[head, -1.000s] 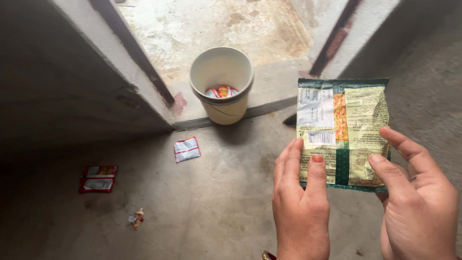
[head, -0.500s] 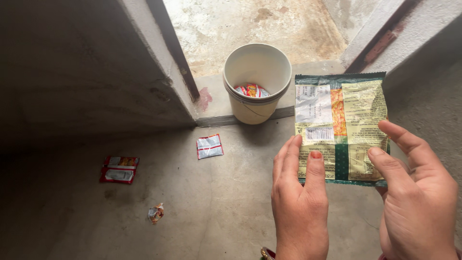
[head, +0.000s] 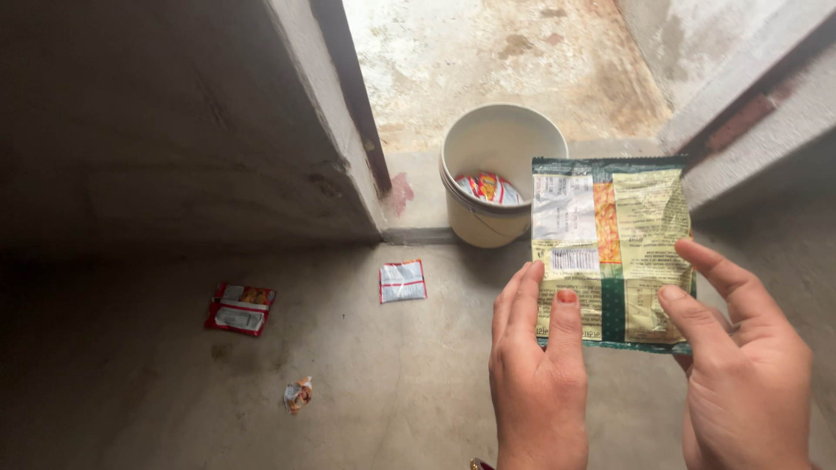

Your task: The person picks up food wrappers and other small trash items from the concrete floor by hand and places them into a white plastic bucket.

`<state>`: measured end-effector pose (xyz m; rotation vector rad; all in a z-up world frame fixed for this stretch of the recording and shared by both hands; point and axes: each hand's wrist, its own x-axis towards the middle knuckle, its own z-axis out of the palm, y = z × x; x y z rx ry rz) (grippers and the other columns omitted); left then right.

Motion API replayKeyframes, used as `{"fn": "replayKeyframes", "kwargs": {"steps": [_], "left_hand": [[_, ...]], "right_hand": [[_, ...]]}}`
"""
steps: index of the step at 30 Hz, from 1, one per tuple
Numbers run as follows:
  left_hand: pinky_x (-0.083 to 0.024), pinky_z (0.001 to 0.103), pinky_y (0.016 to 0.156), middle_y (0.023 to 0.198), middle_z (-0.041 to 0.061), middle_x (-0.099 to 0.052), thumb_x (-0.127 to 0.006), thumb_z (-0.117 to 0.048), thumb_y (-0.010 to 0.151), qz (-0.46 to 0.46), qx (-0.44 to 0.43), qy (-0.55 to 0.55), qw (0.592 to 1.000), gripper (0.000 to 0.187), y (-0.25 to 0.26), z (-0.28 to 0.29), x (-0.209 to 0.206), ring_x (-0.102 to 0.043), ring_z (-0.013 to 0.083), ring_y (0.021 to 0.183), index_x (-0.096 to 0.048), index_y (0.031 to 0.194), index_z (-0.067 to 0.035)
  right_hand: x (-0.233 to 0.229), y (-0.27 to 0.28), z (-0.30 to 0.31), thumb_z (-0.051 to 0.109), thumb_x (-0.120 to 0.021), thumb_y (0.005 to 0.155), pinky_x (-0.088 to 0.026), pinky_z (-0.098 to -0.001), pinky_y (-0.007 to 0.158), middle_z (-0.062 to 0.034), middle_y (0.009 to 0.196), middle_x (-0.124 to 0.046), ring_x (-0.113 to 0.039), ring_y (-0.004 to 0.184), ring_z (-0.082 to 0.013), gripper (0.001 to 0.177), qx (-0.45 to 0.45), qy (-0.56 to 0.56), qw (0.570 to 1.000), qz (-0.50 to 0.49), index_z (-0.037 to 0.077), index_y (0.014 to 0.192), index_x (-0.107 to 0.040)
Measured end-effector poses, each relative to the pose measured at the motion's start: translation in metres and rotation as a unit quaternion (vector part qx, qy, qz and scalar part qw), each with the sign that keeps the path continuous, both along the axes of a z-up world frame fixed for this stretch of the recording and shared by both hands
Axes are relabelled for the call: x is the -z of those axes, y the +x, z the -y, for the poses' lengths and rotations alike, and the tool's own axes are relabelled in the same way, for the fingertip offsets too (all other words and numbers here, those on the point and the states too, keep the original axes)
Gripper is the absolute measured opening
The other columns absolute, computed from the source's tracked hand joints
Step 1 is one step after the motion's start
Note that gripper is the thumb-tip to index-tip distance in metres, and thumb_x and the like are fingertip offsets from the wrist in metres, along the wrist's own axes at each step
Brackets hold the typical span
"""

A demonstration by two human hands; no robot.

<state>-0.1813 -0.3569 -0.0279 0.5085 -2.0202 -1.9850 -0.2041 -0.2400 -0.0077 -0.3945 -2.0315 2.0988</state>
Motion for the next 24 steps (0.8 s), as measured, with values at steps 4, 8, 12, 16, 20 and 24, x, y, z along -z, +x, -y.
{"fn": "replayKeyframes", "kwargs": {"steps": [4, 8, 12, 16, 20, 24], "left_hand": [[-0.044, 0.034, 0.108, 0.143, 0.013, -0.061, -0.057, -0.033, 0.100, 0.004, -0.013, 0.002, 1.000, 0.051, -0.031, 0.004, 0.003, -0.059, 0.0260, 0.132, -0.059, 0.137, 0.002], [-0.043, 0.034, 0.108, 0.143, 0.011, -0.061, -0.055, -0.035, 0.101, 0.031, -0.026, 0.014, 0.999, 0.052, -0.058, 0.009, 0.000, -0.058, 0.0249, 0.133, -0.058, 0.139, 0.001], [-0.043, 0.034, 0.109, 0.143, 0.012, -0.060, -0.053, -0.036, 0.102, 0.027, -0.042, 0.026, 0.998, 0.053, -0.089, 0.011, -0.002, -0.058, 0.0254, 0.133, -0.057, 0.139, 0.001], [-0.042, 0.035, 0.110, 0.144, 0.015, -0.059, -0.053, -0.035, 0.103, -0.010, -0.061, 0.016, 0.998, 0.053, -0.111, 0.016, -0.003, -0.057, 0.0276, 0.134, -0.056, 0.140, 0.003], [-0.042, 0.036, 0.111, 0.144, 0.015, -0.060, -0.053, -0.035, 0.103, -0.006, -0.074, 0.012, 0.997, 0.053, -0.129, 0.023, 0.000, -0.057, 0.0283, 0.134, -0.057, 0.140, 0.003], [-0.042, 0.035, 0.110, 0.145, 0.014, -0.059, -0.053, -0.035, 0.102, 0.011, -0.074, 0.023, 0.997, 0.053, -0.145, 0.030, 0.008, -0.057, 0.0277, 0.135, -0.056, 0.140, 0.003]], "right_hand": [[0.007, -0.031, 0.004, -0.001, -0.061, 0.097, -0.057, -0.0296, 0.086, -0.0136, 0.112, -0.072, -0.069, 0.098, -0.0145, 0.043, 0.006, 0.011, 1.000, 0.028, 0.003, 0.140, -0.063], [0.010, -0.066, 0.008, -0.001, -0.061, 0.098, -0.057, -0.0291, 0.085, -0.0108, 0.116, -0.071, -0.069, 0.098, -0.0131, 0.042, -0.032, 0.009, 0.999, 0.012, 0.001, 0.139, -0.063], [0.009, -0.103, 0.010, 0.001, -0.063, 0.101, -0.052, -0.0283, 0.082, -0.0166, 0.112, -0.070, -0.066, 0.097, -0.0143, 0.044, -0.043, 0.012, 0.998, 0.032, 0.005, 0.145, -0.065], [0.005, -0.129, 0.019, 0.000, -0.062, 0.097, -0.052, -0.0247, 0.089, -0.0093, 0.123, -0.068, -0.064, 0.105, -0.0103, 0.040, -0.072, 0.035, 0.996, -0.027, 0.001, 0.137, -0.063], [0.008, -0.147, 0.029, 0.000, -0.063, 0.096, -0.051, -0.0248, 0.091, -0.0090, 0.124, -0.068, -0.063, 0.107, -0.0108, 0.041, -0.080, 0.037, 0.996, -0.020, 0.001, 0.137, -0.063], [0.018, -0.164, 0.035, 0.000, -0.062, 0.096, -0.050, -0.0247, 0.093, -0.0088, 0.125, -0.068, -0.063, 0.109, -0.0109, 0.041, -0.081, 0.043, 0.996, -0.015, 0.001, 0.137, -0.063]]}}
